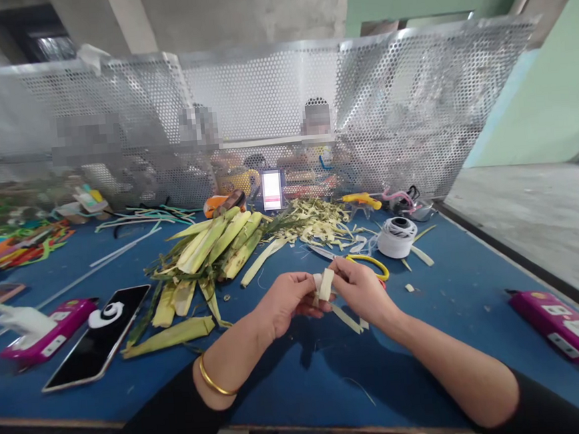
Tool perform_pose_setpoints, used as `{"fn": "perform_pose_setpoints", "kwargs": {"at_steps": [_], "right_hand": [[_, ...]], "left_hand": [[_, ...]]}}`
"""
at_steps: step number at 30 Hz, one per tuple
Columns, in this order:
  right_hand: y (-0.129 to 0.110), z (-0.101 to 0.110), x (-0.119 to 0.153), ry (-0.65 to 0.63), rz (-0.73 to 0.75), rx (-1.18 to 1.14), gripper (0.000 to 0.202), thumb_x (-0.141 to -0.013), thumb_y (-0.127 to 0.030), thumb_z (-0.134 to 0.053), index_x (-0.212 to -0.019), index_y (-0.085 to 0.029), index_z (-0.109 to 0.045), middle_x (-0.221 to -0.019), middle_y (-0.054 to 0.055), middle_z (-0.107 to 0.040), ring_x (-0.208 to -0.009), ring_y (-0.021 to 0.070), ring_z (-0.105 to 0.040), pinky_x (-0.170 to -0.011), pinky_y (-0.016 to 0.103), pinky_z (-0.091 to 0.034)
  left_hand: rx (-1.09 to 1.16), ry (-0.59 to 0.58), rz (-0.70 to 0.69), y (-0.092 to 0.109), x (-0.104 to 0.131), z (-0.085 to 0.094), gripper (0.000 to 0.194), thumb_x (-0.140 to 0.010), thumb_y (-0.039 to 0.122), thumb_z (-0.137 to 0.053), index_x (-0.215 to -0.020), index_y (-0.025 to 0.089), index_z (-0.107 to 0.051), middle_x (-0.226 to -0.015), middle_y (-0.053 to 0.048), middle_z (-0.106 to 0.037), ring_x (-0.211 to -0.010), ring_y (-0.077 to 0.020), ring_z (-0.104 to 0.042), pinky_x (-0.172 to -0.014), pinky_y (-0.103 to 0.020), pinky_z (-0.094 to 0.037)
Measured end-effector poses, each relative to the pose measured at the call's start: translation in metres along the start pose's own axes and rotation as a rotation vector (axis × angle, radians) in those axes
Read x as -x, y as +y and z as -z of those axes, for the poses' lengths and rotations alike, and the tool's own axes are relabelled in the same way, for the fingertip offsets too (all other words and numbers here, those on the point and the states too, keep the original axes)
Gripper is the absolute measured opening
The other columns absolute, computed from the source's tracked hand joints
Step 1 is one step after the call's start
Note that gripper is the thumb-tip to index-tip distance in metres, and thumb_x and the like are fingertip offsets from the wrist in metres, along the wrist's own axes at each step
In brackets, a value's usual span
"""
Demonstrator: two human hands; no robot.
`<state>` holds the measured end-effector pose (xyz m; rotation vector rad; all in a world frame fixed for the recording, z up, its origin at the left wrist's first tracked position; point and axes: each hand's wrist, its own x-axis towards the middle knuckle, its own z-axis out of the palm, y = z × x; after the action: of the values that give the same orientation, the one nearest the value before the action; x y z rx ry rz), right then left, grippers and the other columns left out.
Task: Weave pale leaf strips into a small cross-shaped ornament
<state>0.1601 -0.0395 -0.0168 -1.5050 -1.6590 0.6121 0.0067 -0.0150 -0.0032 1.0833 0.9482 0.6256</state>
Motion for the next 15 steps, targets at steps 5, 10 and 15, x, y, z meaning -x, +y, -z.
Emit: {"fn": "perform_pose_setpoints", "kwargs": {"at_steps": [5, 10, 15], "right_hand": [[0.0073, -0.0039, -0.0022, 0.034, -0.014, -0.1, 0.018, -0.078, -0.033, -0.047, -0.067, -0.02, -0.052, -0.054, -0.005, -0.045, -0.052, 0.0108, -0.038, -0.05, 0.024, -0.028], [0.0093, -0.0077, -0.0055, 0.019, -0.105, -0.25, 0.018, -0.074, -0.033, -0.052, -0.062, -0.02, -0.049, -0.051, -0.006, -0.04, -0.049, 0.0093, -0.034, -0.046, 0.022, -0.025], [0.0057, -0.0073, -0.0091, -0.109, -0.388, -0.493, 0.019, -0.074, -0.031, -0.055, -0.06, -0.02, -0.047, -0.042, -0.007, -0.04, -0.038, 0.0063, -0.029, -0.039, 0.02, -0.024]], "left_hand": [[0.013, 0.042, 0.02, -0.0029, -0.0031, 0.0014, 0.018, -0.081, 0.03, -0.067, -0.08, 0.012, -0.064, -0.076, -0.009, -0.072, -0.052, -0.0104, -0.063, -0.049, -0.019, -0.048], [-0.015, 0.025, 0.008, -0.0055, -0.0025, 0.0012, 0.025, -0.079, 0.037, -0.069, -0.079, 0.012, -0.063, -0.077, -0.009, -0.071, -0.054, -0.0107, -0.063, -0.052, -0.02, -0.049], [0.012, -0.073, -0.002, -0.0031, -0.0022, 0.0033, 0.023, -0.078, 0.033, -0.066, -0.084, 0.011, -0.067, -0.083, -0.011, -0.072, -0.061, -0.0114, -0.064, -0.058, -0.021, -0.051]]}}
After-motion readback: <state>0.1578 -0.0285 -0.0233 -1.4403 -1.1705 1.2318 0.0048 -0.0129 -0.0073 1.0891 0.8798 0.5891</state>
